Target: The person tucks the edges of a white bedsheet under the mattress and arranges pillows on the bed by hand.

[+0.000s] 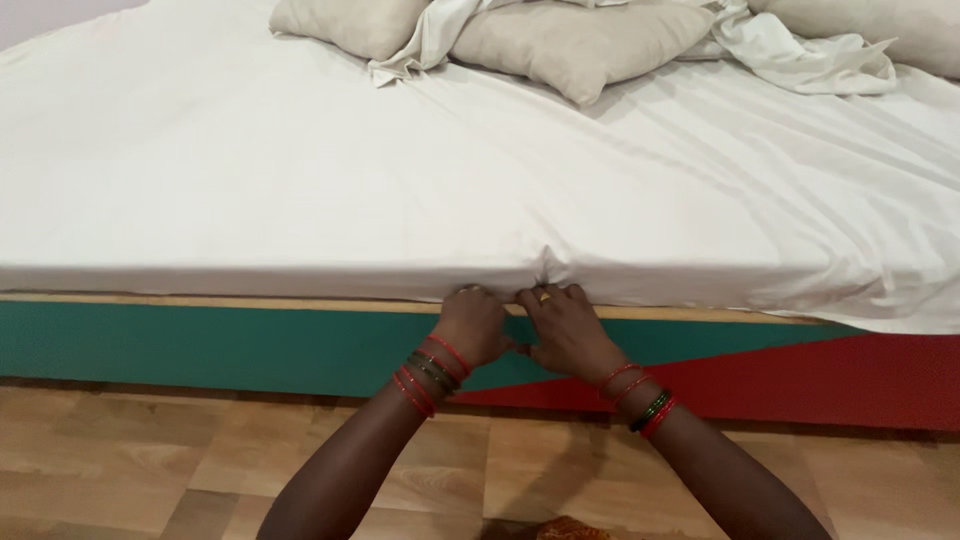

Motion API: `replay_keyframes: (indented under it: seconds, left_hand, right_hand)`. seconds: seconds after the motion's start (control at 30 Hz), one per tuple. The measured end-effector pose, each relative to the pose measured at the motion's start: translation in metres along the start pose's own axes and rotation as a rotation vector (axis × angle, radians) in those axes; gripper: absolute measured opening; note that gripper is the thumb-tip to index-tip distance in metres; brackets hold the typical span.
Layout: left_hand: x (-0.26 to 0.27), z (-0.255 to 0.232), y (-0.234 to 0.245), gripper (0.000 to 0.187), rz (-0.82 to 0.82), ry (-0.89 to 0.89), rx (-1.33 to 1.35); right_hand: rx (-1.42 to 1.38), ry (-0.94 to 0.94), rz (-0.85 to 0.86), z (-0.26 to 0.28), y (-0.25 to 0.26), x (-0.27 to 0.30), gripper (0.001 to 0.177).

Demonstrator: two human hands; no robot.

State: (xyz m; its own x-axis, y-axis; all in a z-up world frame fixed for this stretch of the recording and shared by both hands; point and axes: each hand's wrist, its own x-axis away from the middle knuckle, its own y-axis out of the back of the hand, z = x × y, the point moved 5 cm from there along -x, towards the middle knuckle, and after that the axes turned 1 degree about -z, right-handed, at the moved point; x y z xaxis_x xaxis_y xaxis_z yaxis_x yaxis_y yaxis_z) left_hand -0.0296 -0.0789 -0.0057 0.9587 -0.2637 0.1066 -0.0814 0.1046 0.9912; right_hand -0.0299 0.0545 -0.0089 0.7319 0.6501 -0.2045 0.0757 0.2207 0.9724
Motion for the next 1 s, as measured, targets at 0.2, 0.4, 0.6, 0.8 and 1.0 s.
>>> replay_keyframes:
  seconds: [0.2,0.4,0.6,0.8,1.0]
  left_hand:
    - [0.003,0.01,0.032,0.049,0.05,-0.068,0.076]
    - [0.01,0.011,0.095,0.029,-0.475,-0.107,0.308]
    - [-0.018,0.017,0.08,0.045,-0.882,-0.168,0.262]
    - [-0.042,0.025,0.06,0.056,-0.716,0.014,0.212]
    - [-0.04,0.022,0.055,0.056,-0.694,-0.019,0.175]
  right_hand:
    - [-0.076,0.232,-0.101,-0.01,0.008,0.017,0.077]
    - [-0.036,0.156,-0.44,-0.055,0.05,0.046,0.03]
    - [0.241,-0.159,-0.595,-0.121,0.088,0.051,0.048]
    - [0.37,-0.289,-0.522,-0.212,0.075,0.09,0.063]
    - [0.37,-0.39,-0.576,-0.241,0.095,0.108,0.041]
